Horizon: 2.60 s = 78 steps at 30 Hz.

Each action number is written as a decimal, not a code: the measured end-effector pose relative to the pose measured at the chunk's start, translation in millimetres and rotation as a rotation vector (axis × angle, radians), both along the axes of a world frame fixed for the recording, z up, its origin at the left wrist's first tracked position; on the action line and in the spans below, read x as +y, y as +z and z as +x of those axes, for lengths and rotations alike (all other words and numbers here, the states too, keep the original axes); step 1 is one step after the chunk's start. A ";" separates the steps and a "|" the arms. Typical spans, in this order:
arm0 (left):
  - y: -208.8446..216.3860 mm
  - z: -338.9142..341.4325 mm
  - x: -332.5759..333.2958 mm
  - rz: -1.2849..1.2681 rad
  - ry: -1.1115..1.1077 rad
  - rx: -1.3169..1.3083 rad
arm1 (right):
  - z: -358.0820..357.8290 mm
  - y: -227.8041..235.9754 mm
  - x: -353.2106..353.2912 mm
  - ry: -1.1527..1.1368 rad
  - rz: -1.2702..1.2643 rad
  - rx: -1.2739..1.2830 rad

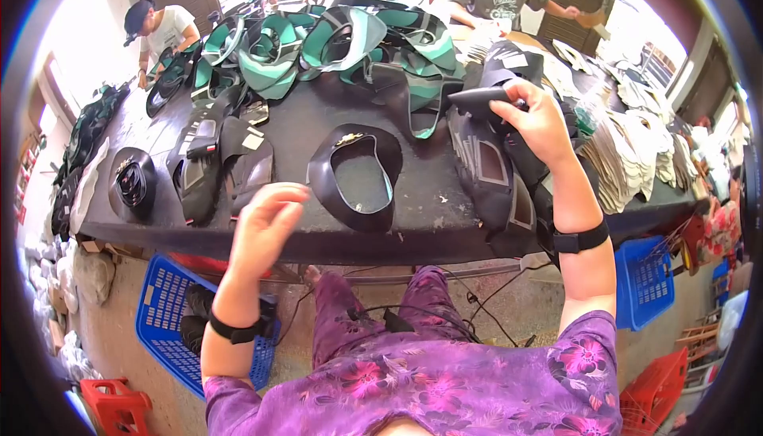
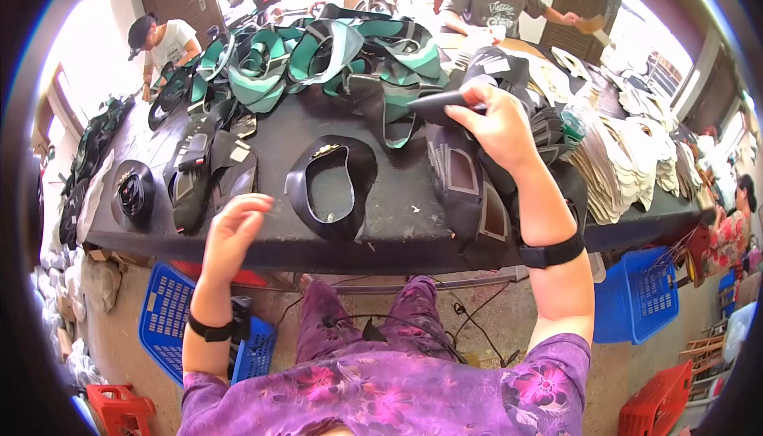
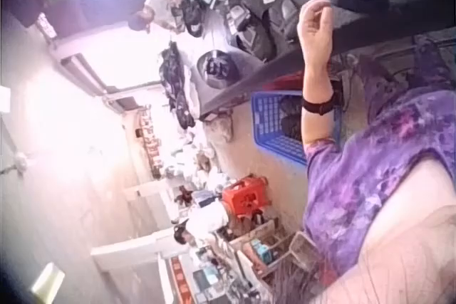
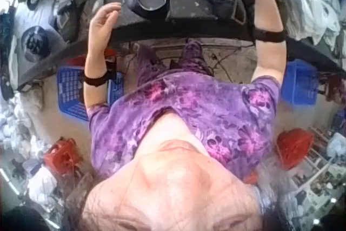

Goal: The worker is inspecting and arranging shoe upper components with decorative buckles.

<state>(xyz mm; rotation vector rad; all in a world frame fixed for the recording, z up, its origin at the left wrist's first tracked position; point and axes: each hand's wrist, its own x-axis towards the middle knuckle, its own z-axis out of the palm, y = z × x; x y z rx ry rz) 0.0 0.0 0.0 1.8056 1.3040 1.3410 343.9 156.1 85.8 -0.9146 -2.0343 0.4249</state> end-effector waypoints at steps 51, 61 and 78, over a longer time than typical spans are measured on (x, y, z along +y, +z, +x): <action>92.2 -27.1 150.5 0.003 0.018 -1.290 | -120.3 -95.6 -58.1 0.650 0.264 -0.744; 89.7 -20.6 180.3 -0.094 -0.131 -1.417 | -70.6 -23.3 -42.7 0.602 -0.544 1.107; -114.3 76.5 6.9 -0.153 -0.865 -1.714 | -115.3 -81.0 -110.8 0.700 0.229 -0.513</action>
